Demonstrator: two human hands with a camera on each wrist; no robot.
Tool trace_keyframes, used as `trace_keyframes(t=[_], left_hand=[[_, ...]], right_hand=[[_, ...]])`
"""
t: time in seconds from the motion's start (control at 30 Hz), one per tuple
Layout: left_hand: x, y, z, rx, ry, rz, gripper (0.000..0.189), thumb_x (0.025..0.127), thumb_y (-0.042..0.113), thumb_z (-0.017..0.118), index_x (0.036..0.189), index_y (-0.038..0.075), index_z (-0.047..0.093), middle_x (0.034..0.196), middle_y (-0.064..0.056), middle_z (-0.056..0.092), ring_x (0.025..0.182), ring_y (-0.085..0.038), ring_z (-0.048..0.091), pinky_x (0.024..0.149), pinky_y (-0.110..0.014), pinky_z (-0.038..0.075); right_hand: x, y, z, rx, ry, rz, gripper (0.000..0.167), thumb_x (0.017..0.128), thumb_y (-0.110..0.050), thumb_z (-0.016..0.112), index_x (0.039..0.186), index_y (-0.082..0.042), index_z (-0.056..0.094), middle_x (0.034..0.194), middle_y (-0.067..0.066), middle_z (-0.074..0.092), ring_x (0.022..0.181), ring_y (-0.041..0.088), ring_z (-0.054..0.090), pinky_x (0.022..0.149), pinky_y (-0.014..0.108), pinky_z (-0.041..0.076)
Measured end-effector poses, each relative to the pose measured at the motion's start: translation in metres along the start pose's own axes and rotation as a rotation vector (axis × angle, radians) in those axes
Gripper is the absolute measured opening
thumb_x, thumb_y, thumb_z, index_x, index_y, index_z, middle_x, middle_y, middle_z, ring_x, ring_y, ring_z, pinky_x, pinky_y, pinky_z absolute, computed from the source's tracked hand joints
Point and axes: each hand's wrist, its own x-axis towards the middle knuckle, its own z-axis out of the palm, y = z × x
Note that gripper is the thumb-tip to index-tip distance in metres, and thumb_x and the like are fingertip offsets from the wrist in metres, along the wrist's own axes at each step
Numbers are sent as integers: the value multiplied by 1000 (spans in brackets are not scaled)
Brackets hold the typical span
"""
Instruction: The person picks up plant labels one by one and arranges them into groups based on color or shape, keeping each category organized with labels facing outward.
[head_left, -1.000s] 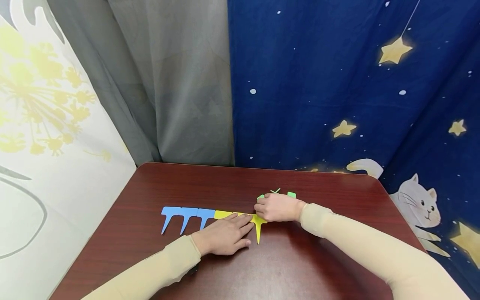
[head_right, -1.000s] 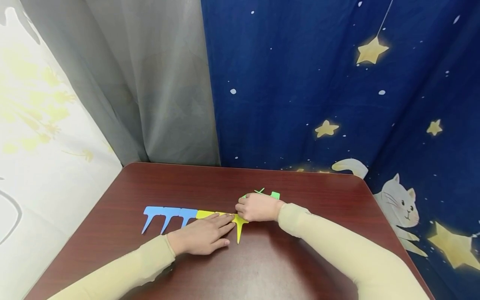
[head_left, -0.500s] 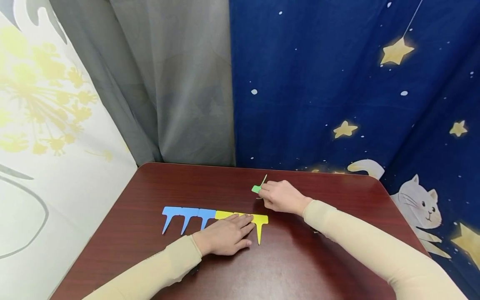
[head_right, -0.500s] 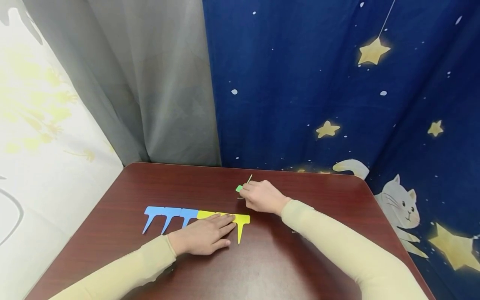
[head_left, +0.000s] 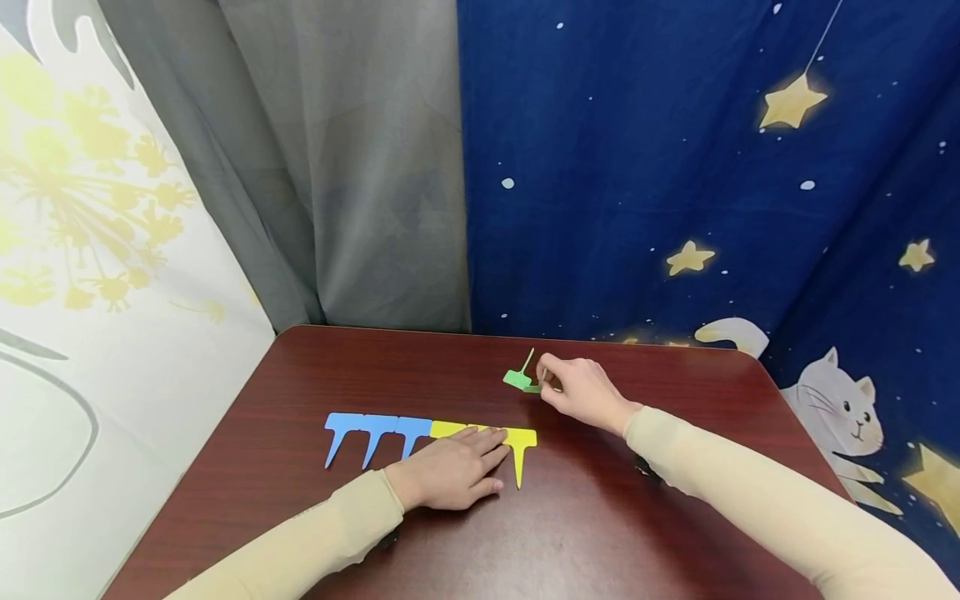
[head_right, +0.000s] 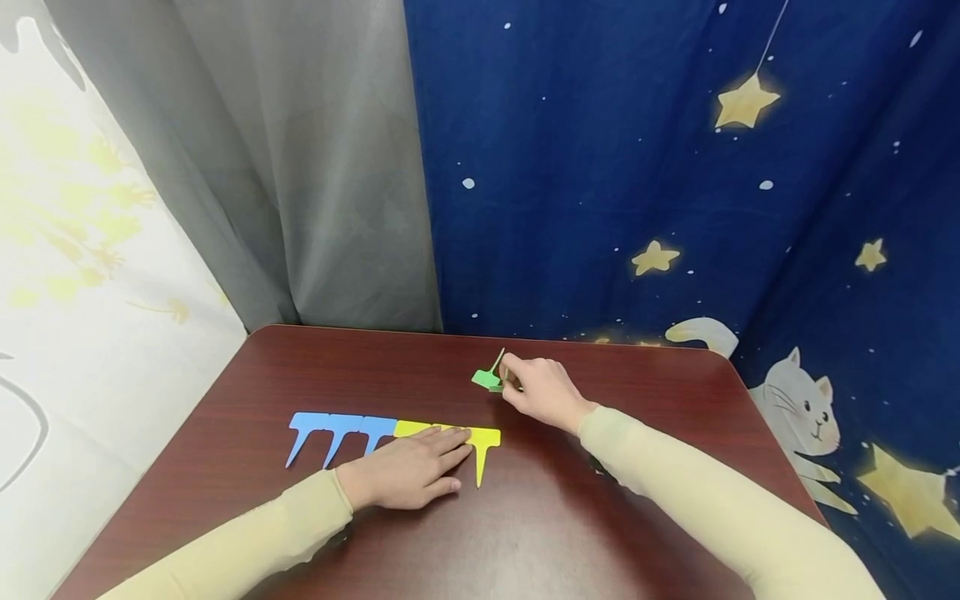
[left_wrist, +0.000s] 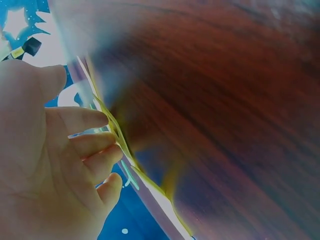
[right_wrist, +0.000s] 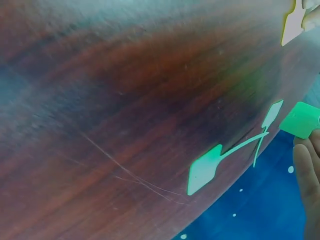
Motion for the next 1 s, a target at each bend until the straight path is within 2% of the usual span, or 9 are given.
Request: trace_keyframes(t=[0.1, 0.23, 0.4, 0.57, 0.77, 1.0], left_hand=[[0, 0, 0, -6, 13, 6, 62, 108, 49, 36, 156, 11, 39, 163, -9, 29, 150, -20, 25, 120, -40, 26], [0, 1, -1, -23, 12, 3, 62, 108, 50, 35, 158, 12, 35, 165, -8, 25, 151, -19, 22, 120, -41, 24], [1, 3, 0, -28, 10, 14, 64, 108, 51, 32, 159, 12, 33, 165, -8, 24, 151, -18, 21, 120, -42, 24], [3, 3, 0, -32, 11, 5, 64, 108, 51, 33, 158, 11, 34, 165, -8, 25, 151, -19, 22, 120, -42, 24], [6, 2, -2, -51, 5, -15, 64, 108, 51, 34, 158, 11, 34, 165, -7, 25, 151, -19, 24, 120, -42, 24], [7, 3, -2, -41, 0, -8, 64, 108, 51, 34, 158, 11, 35, 164, -6, 27, 150, -19, 25, 120, -43, 25]], right_hand=[[-8, 0, -2, 21, -29, 50, 15, 87, -13, 64, 96, -25, 63, 80, -22, 62, 57, -3, 50, 56, 23, 46], [-19, -3, -4, 39, -73, 69, 14, 88, -13, 64, 98, -22, 68, 83, -20, 66, 58, -3, 51, 58, 23, 48], [-29, -8, -6, 46, -102, 37, 13, 89, -13, 64, 98, -21, 70, 89, -15, 72, 58, -2, 51, 61, 24, 49], [-37, -12, -6, 37, -127, 25, 14, 88, -15, 67, 94, -27, 67, 85, -22, 67, 56, 1, 47, 59, 24, 47], [-45, -12, -6, 105, -149, 30, 14, 89, -15, 69, 94, -28, 70, 83, -27, 61, 68, 2, 56, 62, 24, 47], [-54, -12, -8, 119, -144, -63, 12, 90, -18, 70, 95, -27, 73, 90, -27, 63, 72, -1, 59, 65, 24, 50]])
